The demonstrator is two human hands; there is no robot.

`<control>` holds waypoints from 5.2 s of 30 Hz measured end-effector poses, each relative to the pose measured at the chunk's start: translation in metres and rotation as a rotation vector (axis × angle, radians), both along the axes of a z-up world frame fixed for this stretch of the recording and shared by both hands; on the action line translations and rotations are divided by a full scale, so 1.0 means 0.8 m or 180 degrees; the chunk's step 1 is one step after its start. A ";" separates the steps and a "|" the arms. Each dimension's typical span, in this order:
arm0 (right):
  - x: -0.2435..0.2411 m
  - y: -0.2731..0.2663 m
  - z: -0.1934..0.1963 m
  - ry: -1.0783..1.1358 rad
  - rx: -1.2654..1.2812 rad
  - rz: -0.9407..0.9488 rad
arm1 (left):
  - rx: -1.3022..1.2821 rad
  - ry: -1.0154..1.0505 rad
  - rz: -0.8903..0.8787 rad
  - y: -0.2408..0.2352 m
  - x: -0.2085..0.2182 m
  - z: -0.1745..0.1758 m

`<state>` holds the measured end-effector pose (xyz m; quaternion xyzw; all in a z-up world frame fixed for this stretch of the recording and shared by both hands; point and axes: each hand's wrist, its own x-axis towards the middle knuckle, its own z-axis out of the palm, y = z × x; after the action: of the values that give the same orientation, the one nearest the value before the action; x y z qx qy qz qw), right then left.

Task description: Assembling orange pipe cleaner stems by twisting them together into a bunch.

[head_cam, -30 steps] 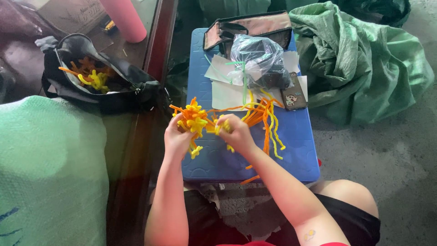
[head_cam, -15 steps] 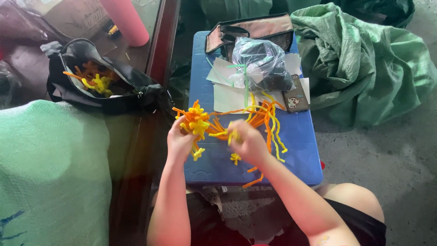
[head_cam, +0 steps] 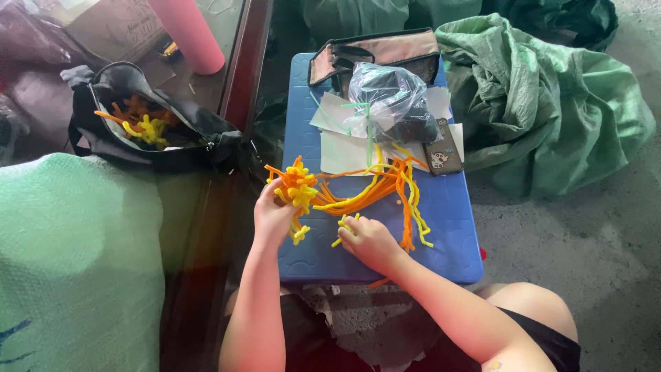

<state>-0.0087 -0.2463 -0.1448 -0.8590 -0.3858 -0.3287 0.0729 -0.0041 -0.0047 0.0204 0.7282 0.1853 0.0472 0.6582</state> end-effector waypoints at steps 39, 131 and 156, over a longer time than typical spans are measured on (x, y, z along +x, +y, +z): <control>0.023 -0.103 0.077 0.1921 0.1760 -0.0378 | 0.1343 -0.0323 -0.1004 -0.114 0.202 -0.059; -0.006 -0.134 0.118 -0.0059 0.0083 0.0277 | 0.3659 -0.2364 -0.1846 -0.116 -0.017 -0.168; 0.047 -0.135 0.056 0.0079 0.0481 -0.0335 | 0.3650 -0.2644 -0.0663 -0.113 -0.011 -0.134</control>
<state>0.0285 -0.3544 -0.0996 -0.8741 -0.3132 -0.3496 0.1248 -0.0129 -0.0948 -0.0864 0.8953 -0.2050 0.3474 0.1890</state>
